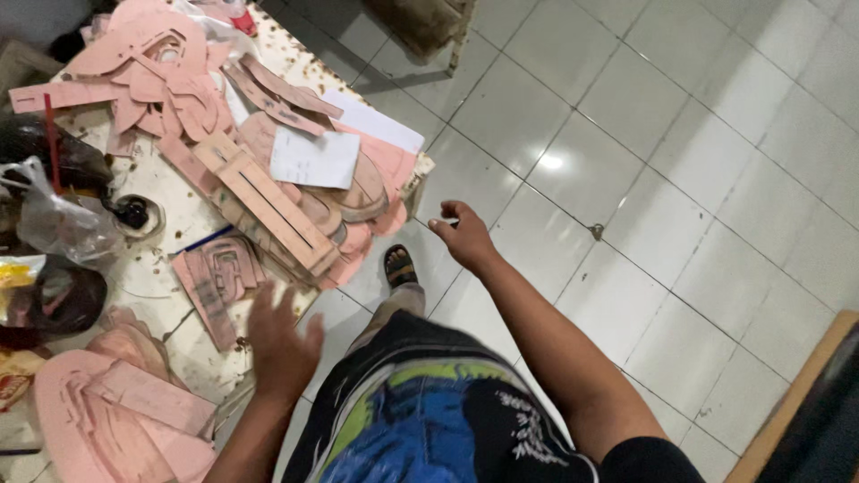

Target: The person sorts and matches pink paper shoe pattern pieces on a workbench, aligning pairs and checking them against a wooden ruler, then gathers the matched pattern sets and places them into a green bag on a side table.

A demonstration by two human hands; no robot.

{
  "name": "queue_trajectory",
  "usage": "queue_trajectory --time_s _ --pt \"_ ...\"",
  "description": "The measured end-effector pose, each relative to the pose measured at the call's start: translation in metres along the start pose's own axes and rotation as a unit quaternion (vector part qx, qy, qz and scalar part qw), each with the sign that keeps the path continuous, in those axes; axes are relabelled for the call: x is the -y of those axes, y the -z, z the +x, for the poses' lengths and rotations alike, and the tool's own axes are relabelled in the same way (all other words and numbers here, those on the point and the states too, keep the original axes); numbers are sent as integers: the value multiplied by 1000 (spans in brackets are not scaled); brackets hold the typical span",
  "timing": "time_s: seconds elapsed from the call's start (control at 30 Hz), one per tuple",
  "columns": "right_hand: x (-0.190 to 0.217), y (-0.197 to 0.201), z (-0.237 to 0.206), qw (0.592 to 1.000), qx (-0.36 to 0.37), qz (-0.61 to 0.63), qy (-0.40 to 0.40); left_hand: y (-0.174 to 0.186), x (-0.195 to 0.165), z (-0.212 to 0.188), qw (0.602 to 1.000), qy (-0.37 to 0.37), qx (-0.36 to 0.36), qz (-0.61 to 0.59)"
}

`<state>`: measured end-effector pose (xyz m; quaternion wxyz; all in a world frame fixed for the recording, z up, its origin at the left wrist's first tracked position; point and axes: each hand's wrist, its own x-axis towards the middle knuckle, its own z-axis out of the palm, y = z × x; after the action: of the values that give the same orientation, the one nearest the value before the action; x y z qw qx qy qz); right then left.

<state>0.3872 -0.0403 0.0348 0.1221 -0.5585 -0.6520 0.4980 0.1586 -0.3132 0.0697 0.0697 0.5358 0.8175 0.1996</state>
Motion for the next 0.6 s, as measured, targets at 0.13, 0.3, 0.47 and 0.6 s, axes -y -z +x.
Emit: queue_trajectory --time_s 0.13,0.3,0.47,0.6 --pt "24 -4 55 1000 18 6 -10 -18 -21 87 997 -74 25 -25" --pt "42 3 111 999 10 -23 46 -48 -33 164 993 -100 59 2" --pt "58 4 160 994 90 55 -14 -68 -32 194 991 -28 129 24" --pt "60 9 183 995 99 20 17 -77 -33 200 991 8 128 24"
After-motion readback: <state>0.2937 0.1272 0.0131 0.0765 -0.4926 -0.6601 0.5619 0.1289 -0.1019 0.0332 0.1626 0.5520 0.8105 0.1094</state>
